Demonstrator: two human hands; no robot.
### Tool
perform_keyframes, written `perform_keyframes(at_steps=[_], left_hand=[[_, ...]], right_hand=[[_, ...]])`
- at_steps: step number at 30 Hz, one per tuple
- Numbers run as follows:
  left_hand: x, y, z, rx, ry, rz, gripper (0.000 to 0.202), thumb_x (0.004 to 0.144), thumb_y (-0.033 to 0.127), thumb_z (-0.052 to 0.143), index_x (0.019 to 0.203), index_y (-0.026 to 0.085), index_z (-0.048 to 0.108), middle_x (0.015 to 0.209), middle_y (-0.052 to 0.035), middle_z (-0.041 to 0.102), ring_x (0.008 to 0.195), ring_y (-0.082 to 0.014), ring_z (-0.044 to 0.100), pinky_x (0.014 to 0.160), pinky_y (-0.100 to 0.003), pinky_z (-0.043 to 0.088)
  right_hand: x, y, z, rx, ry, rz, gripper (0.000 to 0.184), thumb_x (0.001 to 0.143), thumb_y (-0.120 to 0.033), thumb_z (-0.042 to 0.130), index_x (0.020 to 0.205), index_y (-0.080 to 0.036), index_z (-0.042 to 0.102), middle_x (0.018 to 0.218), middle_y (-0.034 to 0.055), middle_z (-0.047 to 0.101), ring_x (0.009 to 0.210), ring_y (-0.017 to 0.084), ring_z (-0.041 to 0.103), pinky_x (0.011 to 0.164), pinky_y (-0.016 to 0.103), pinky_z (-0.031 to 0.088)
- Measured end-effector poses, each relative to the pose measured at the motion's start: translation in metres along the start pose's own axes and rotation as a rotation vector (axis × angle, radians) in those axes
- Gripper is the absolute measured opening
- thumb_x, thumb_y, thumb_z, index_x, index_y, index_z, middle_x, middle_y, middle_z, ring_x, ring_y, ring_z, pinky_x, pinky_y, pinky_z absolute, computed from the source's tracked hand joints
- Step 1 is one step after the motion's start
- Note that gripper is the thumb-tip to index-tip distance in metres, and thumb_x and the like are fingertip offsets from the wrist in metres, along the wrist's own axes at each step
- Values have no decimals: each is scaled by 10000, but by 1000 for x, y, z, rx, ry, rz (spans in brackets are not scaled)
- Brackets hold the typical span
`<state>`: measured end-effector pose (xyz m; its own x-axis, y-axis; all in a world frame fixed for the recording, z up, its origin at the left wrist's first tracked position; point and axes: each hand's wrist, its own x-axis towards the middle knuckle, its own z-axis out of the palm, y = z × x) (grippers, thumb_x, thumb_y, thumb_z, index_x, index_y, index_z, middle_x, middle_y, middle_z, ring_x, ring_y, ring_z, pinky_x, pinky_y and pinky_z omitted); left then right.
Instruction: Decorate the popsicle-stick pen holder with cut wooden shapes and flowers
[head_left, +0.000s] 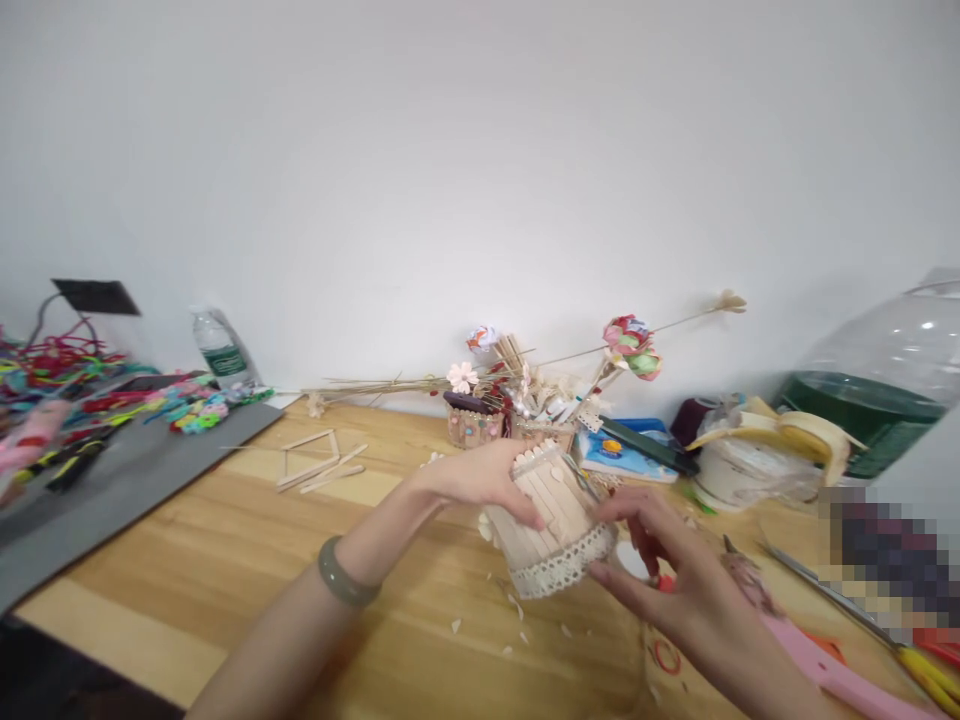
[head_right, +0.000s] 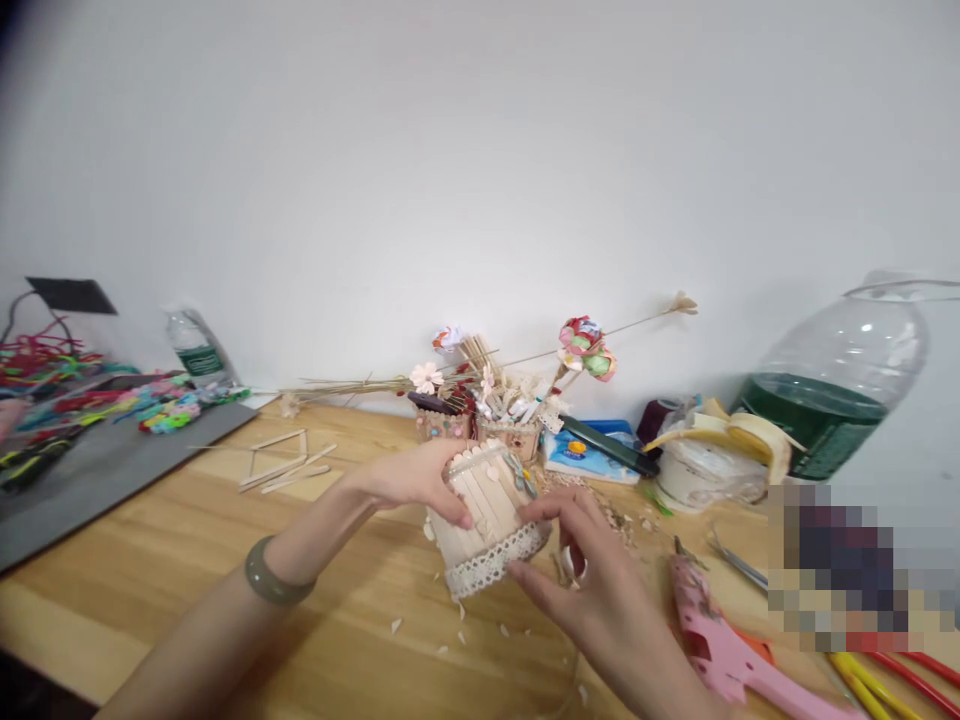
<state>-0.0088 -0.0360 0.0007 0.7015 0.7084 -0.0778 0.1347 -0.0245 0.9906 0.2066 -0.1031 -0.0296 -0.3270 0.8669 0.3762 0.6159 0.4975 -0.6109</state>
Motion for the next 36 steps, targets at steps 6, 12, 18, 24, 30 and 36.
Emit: perform_keyframes(at_steps=[6,12,18,24,30,36], left_hand=[[-1,4,0,285,-26,33,629,521,163,753,1118,150,555,1032,-36,636,912,-195,588,786,-295,469],[2,1,2,504,-115,135,664,564,244,749,1185,155,531,1192,-57,591,1065,-249,558,879,-325,448],[-2,4,6,457,147,332,519,626,194,733,1115,175,562,1193,-83,585,1102,-220,541,922,-335,434],[-15,-15,26,336,731,550,74,743,111,597,785,170,609,887,-42,640,920,-172,595,888,-351,446],[-24,-37,52,659,804,514,78,716,98,643,735,173,643,751,-23,677,765,-159,615,717,-300,484],[-26,-40,54,903,702,597,112,758,79,591,806,171,632,770,-28,679,742,-149,605,678,-279,500]], right_hand=[[-2,13,19,-96,7,-238,963,653,-427,743,1392,-294,142,1442,131,194,1333,331,233,1031,510,324],[3,9,22,-212,-82,-328,1058,590,-229,743,1418,-245,84,1474,149,134,1364,334,151,1064,549,256],[6,14,29,-216,143,-268,937,639,-333,712,1391,-219,166,1354,157,281,1264,318,325,991,513,372],[9,28,50,-279,447,-132,950,618,-515,711,1352,-172,215,1271,184,343,1186,363,370,940,578,373],[5,21,66,-241,470,-14,901,663,-539,662,1366,-201,210,1302,179,330,1226,351,344,923,559,399],[-2,9,69,-333,483,19,856,697,-574,597,1363,-166,244,1291,217,347,1211,389,372,830,561,463]])
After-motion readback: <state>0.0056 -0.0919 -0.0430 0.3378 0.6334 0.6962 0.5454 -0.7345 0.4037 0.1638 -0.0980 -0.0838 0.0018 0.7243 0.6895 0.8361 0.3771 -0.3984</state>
